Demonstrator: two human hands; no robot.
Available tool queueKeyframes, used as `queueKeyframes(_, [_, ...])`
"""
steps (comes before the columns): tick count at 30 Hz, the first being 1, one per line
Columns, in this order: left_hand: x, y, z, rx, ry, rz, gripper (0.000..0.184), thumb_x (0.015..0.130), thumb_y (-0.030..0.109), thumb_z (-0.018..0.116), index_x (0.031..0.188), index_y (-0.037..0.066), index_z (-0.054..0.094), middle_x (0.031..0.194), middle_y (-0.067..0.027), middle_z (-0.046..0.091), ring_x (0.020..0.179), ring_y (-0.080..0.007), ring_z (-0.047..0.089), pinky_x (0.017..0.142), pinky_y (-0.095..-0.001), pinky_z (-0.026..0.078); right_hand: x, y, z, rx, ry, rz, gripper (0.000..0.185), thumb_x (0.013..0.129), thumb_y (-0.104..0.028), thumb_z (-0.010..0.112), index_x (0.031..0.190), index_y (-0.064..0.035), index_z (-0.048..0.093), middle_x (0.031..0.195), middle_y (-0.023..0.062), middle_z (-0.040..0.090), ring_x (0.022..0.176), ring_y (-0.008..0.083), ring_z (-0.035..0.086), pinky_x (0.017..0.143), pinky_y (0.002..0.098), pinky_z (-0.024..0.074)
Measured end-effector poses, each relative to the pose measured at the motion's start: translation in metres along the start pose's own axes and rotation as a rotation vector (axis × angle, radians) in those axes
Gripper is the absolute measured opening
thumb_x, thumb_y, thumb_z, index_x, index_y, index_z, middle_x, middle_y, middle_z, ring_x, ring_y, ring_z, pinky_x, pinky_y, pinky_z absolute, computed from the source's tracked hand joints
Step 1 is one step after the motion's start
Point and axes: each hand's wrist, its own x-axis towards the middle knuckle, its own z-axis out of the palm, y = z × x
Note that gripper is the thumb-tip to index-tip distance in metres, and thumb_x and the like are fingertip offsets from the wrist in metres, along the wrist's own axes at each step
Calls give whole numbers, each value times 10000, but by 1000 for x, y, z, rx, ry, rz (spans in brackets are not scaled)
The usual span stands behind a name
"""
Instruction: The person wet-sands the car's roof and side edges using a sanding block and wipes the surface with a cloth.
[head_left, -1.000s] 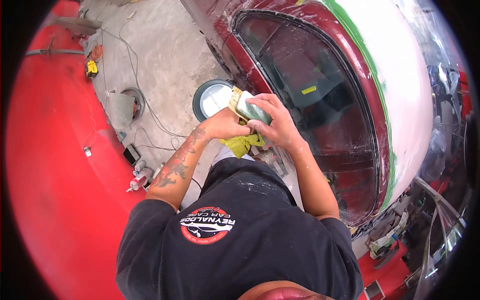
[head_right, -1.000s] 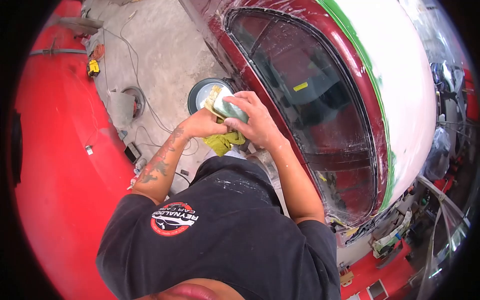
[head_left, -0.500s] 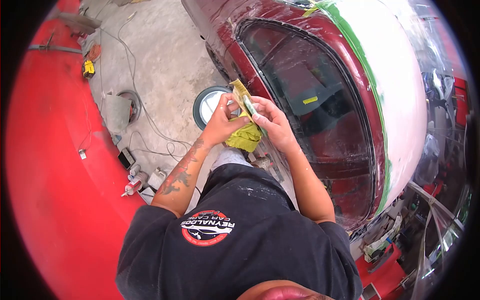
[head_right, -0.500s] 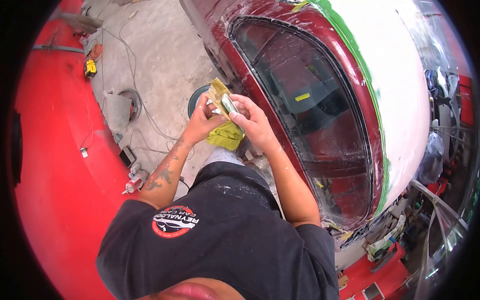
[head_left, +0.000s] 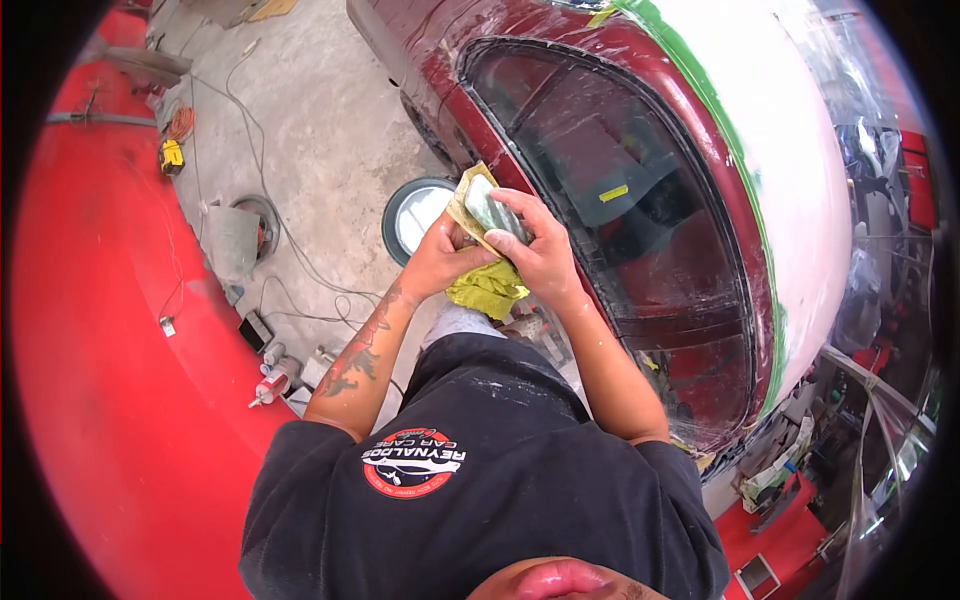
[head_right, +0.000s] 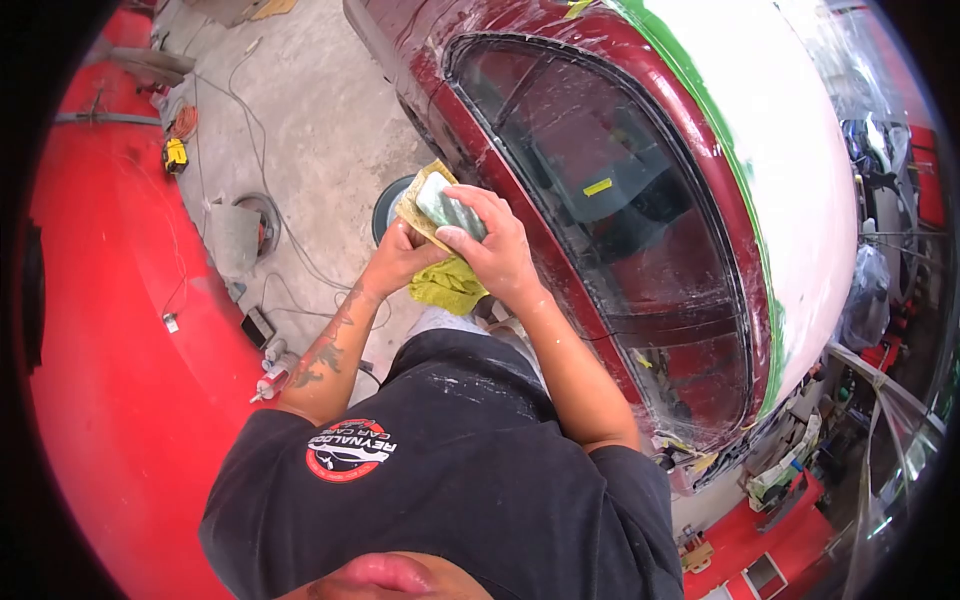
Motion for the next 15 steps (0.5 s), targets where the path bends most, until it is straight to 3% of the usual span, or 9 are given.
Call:
queueKeyframes(8, [6,-8,7,-8,34,58,863,854,-8,757,1557,59,261,1388,-76,541,1274,-174,560,1054,-354,481,-3,9,-1,-2,43,14,466,846,-192,780,1276,-63,654,1319,144,628,1198,321,591,1041,404,454])
queueKeyframes(13, [5,-1,4,85,32,-9,895,815,79,832,1529,62,293,1421,-110,491,1256,-181,564,1019,-350,505,-6,13,-13,-458,-89,-161,530,843,-291,796,1304,-79,642,1450,221,498,1282,360,530,1089,420,415])
queueKeyframes(15, [1,-3,1,106,50,37,919,796,116,855,1524,60,298,1416,-115,494,1242,-188,573,1015,-346,505,-4,1,-18,-302,-186,-76,539,839,-321,801,1294,-78,647,1445,236,494,1282,360,531,1095,417,411])
